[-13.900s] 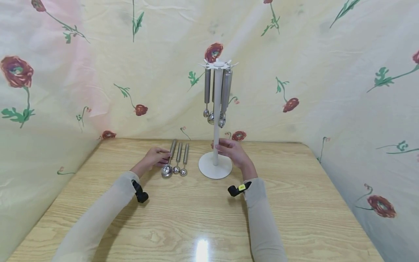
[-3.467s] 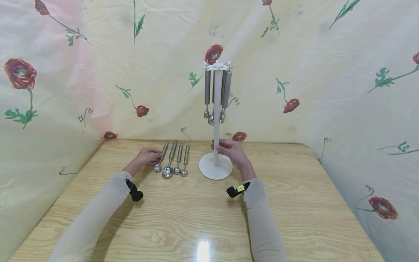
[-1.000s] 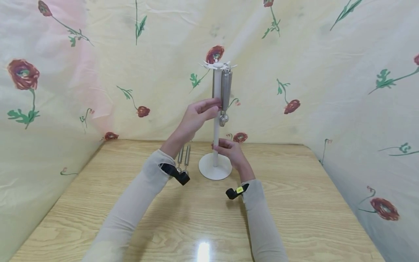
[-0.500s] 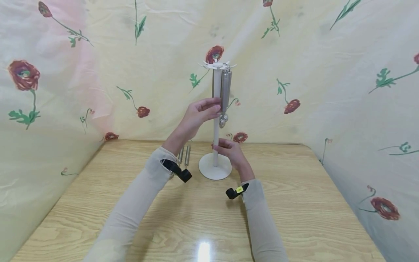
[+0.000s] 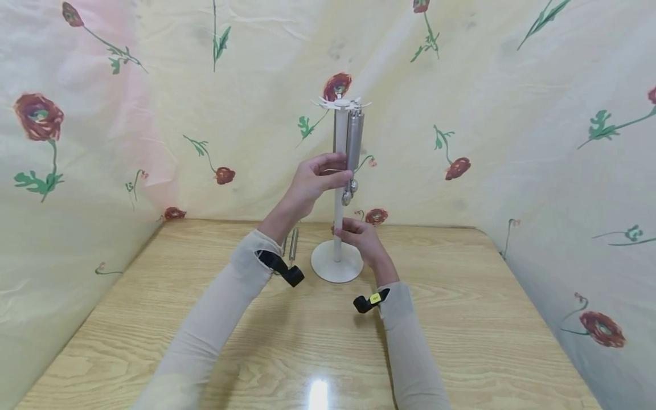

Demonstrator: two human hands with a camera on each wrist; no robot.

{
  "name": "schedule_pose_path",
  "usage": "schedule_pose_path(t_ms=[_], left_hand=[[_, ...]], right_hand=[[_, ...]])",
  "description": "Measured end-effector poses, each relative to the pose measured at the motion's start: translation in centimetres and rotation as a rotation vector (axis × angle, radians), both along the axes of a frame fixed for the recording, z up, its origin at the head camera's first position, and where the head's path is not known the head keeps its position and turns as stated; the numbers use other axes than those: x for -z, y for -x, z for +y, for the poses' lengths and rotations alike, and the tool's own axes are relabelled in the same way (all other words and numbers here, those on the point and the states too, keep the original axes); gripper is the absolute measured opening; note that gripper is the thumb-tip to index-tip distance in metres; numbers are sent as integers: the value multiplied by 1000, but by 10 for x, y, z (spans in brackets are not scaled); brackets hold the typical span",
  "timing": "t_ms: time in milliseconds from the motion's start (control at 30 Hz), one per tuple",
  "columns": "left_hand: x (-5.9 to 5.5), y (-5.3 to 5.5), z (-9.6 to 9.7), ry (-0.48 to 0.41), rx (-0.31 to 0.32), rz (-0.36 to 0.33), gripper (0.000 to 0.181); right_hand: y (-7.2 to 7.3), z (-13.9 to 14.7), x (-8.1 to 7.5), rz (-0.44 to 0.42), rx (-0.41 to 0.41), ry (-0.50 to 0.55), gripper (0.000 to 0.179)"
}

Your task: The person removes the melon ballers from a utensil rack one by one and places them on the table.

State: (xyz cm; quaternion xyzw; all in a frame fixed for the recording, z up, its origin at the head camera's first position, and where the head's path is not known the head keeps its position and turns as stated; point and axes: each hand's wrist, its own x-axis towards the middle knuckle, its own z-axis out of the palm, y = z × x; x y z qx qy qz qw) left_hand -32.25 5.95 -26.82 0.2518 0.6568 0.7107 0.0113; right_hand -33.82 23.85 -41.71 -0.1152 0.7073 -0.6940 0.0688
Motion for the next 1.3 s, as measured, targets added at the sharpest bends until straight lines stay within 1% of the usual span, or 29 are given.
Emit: schedule_pose_path(t_ms=[167, 267, 433, 533, 567, 633, 767, 800, 900, 1067, 1167, 1300], left_hand=[[-2, -3, 1, -1, 0, 9, 41], [-3, -3, 2, -2, 3, 15, 41], [-6, -4, 4, 0, 5, 32, 40], [-9, -5, 5, 0, 7, 40, 40], [-10, -5, 5, -2, 11, 42, 40], [-12, -5, 6, -1, 18, 46, 41], [-16, -7, 7, 1, 28, 51, 41], [-17, -7, 7, 5, 27, 53, 41], [-17, -9, 7, 16, 27, 57, 41], [-11, -10, 5, 61, 56, 39, 42], [-3, -9, 2, 108, 76, 28, 42], [11, -7, -5, 163, 79, 16, 42]], right_hand=[[0, 0, 0, -2, -1, -9, 41], [4, 1, 4, -2, 1, -11, 42], [16, 4, 19, 0, 16, -23, 41], [18, 5, 23, 19, 16, -39, 43], [16, 5, 20, 20, 14, -34, 38], [11, 3, 14, 18, 7, -27, 40], [1, 1, 2, 1, -6, -6, 37], [1, 1, 2, 2, -8, -11, 42], [1, 2, 2, 6, -10, -16, 41], [1, 2, 2, 12, -16, -15, 45], [1, 2, 2, 20, -19, -16, 45], [1, 1, 3, 37, -12, -22, 42]])
